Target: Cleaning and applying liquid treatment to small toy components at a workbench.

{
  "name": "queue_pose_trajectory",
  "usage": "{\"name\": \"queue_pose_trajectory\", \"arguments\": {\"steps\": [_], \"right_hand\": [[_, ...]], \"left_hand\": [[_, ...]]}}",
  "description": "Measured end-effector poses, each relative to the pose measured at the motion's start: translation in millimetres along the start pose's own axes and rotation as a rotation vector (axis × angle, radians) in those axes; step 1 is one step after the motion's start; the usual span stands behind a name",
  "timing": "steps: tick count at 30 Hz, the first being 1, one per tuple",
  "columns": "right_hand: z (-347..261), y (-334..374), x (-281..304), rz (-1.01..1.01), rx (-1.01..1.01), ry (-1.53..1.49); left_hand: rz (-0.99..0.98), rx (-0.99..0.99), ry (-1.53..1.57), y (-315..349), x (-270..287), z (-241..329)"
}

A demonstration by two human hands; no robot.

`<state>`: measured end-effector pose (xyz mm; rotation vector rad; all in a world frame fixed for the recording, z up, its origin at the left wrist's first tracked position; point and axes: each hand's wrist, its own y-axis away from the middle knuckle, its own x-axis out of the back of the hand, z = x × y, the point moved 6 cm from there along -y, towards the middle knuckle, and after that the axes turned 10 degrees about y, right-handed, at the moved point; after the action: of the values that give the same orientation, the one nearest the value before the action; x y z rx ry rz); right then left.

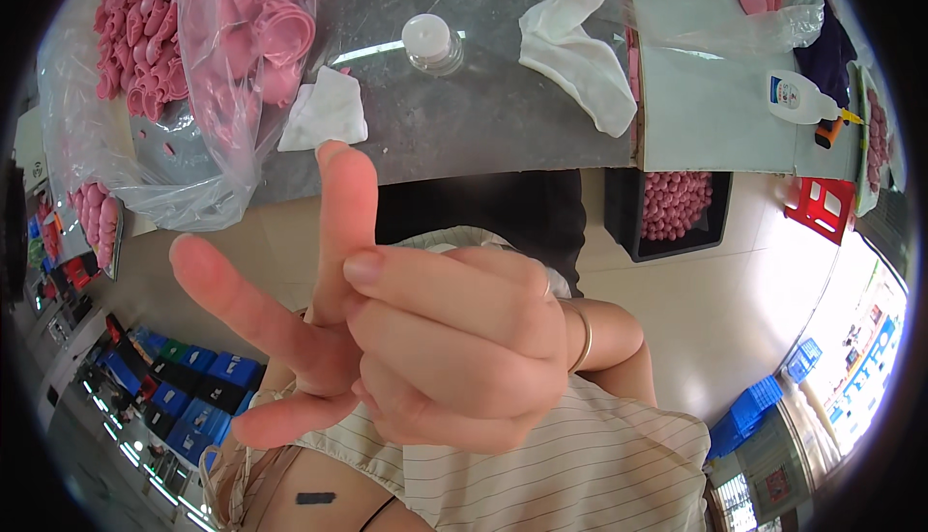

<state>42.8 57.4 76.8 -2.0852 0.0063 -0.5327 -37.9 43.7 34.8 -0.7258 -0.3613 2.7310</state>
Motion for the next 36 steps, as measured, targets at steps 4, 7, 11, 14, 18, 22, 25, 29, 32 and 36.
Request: {"name": "queue_pose_trajectory", "arguments": {"steps": [4,7,11,14,18,22,25,29,32,36], "right_hand": [[7,-2,6,0.019,-0.088,-0.071],[34,-4,16,-0.077,0.054,-0.072],[83,-20,13,-0.214,-0.179,0.495],[91,-17,16,-0.298,-0.2,0.572],[52,-19,43,-0.032,0.053,0.259],[19,-13,5,-0.581,0.234,0.037],[54,-24,39,-0.139,-0.299,0.555],[31,-23,7,-0.207,-0.002,0.283],[32,-12,-2,-0.38,0.214,0.162],[71,-30,45,0.0,-0.201,0.52]], "left_hand": [[0.009,-0.026,0.08,-8,-4,4],[-0.004,-0.017,0.286,-18,-10,9],[-0.077,0.027,0.613,-16,-3,10],[-0.193,0.096,1.019,-9,3,5],[-0.158,0.113,1.056,-11,1,-4],[-0.149,0.061,1.093,-7,5,2],[-0.113,0.19,1.032,-12,-2,-2],[0.33,0.252,1.076,-23,-6,0],[1.16,0.246,1.401,-10,1,-4],[-0.063,0.158,0.91,-34,-14,13]]}}
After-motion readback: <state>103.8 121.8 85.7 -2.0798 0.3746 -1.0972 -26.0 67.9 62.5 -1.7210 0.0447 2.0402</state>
